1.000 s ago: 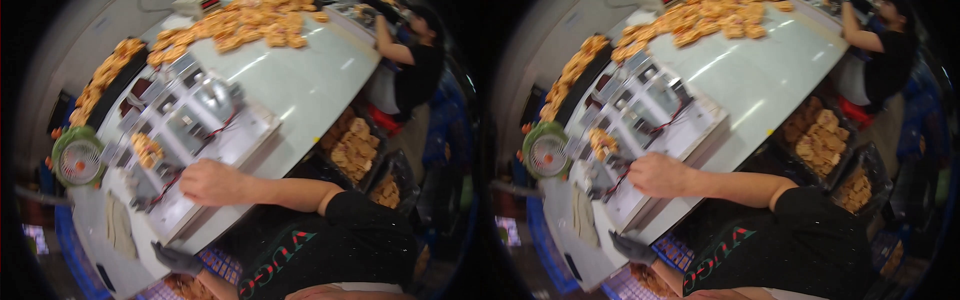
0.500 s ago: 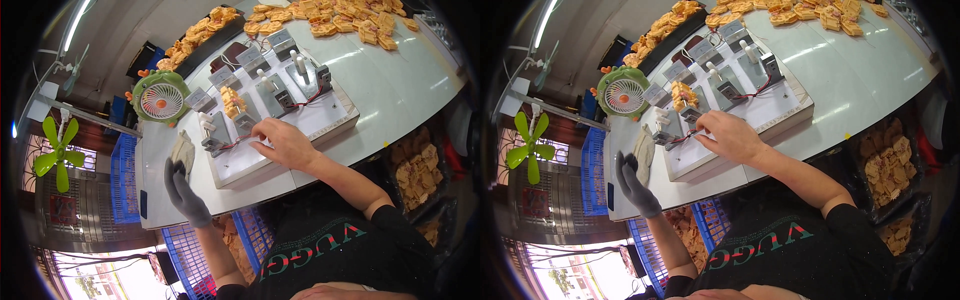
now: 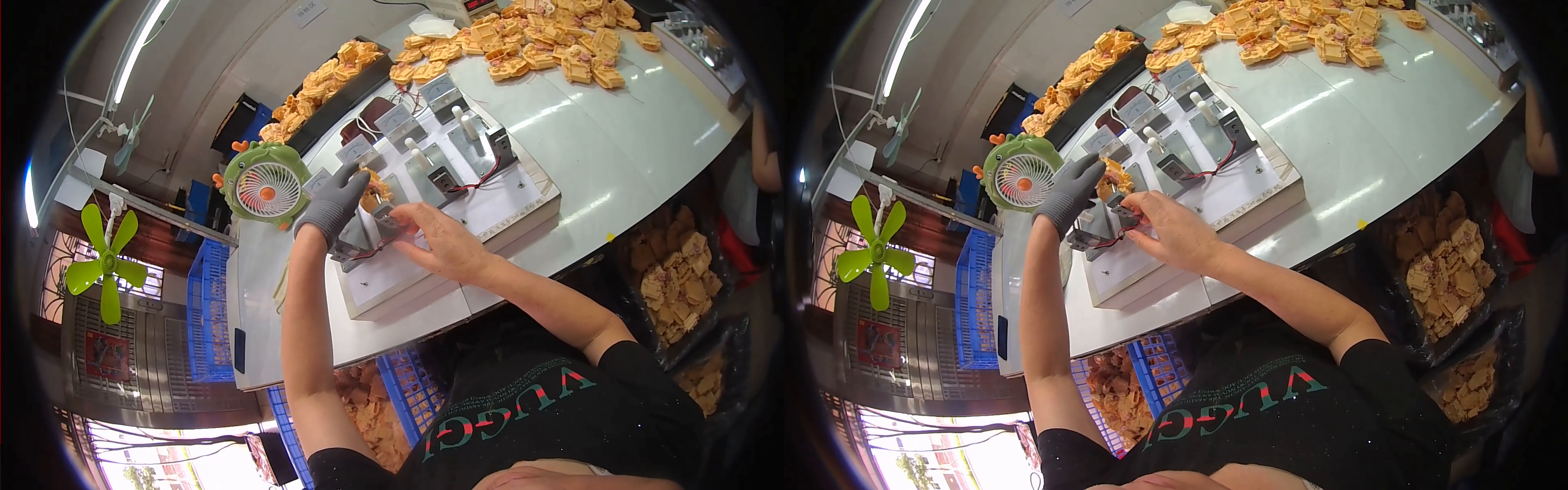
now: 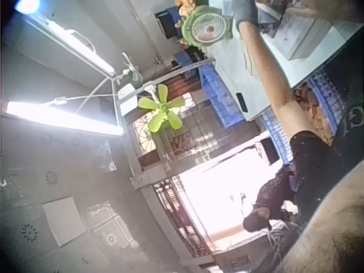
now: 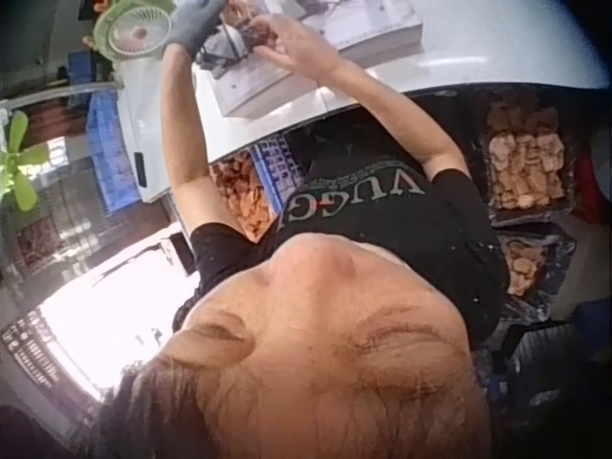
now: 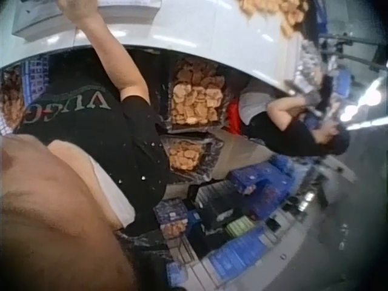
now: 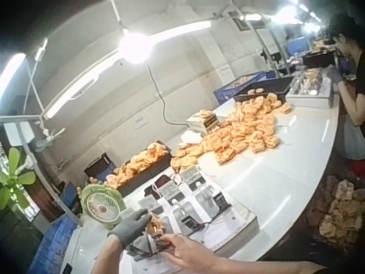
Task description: The person assembles small plastic components using an assembly jig, then places the finished parts into a blue plastic crate.
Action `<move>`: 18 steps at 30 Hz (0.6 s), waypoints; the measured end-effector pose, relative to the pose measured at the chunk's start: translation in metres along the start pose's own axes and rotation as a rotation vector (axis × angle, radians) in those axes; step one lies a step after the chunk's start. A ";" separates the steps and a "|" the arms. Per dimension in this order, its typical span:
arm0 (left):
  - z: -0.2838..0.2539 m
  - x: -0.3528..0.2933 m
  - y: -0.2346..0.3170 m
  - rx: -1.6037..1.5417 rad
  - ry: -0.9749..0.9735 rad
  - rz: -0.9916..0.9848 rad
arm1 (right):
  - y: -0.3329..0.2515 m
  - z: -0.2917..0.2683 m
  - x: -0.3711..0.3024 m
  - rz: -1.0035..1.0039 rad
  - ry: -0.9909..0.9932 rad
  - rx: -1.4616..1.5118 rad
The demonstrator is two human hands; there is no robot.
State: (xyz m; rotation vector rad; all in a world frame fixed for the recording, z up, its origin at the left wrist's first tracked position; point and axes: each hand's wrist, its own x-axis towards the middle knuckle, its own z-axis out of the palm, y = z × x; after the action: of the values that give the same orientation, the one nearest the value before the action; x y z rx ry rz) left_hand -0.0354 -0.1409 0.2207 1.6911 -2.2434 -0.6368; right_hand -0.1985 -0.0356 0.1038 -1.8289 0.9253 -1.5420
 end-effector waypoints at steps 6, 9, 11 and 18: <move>0.014 0.022 0.002 -0.014 -0.065 -0.028 | 0.008 0.000 0.003 -0.037 -0.050 0.089; 0.005 0.035 -0.039 0.036 -0.063 -0.090 | 0.002 0.005 0.007 -0.015 -0.135 0.217; 0.014 0.037 -0.026 -0.032 -0.066 -0.099 | 0.009 0.000 0.007 -0.038 -0.094 0.193; 0.026 0.039 -0.010 0.114 -0.034 -0.089 | 0.004 -0.010 0.005 -0.015 -0.163 0.260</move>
State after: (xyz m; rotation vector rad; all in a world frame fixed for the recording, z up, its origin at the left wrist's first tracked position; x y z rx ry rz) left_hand -0.0500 -0.1754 0.1915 1.8564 -2.2789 -0.5710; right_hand -0.2085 -0.0420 0.1050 -1.7461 0.6072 -1.4239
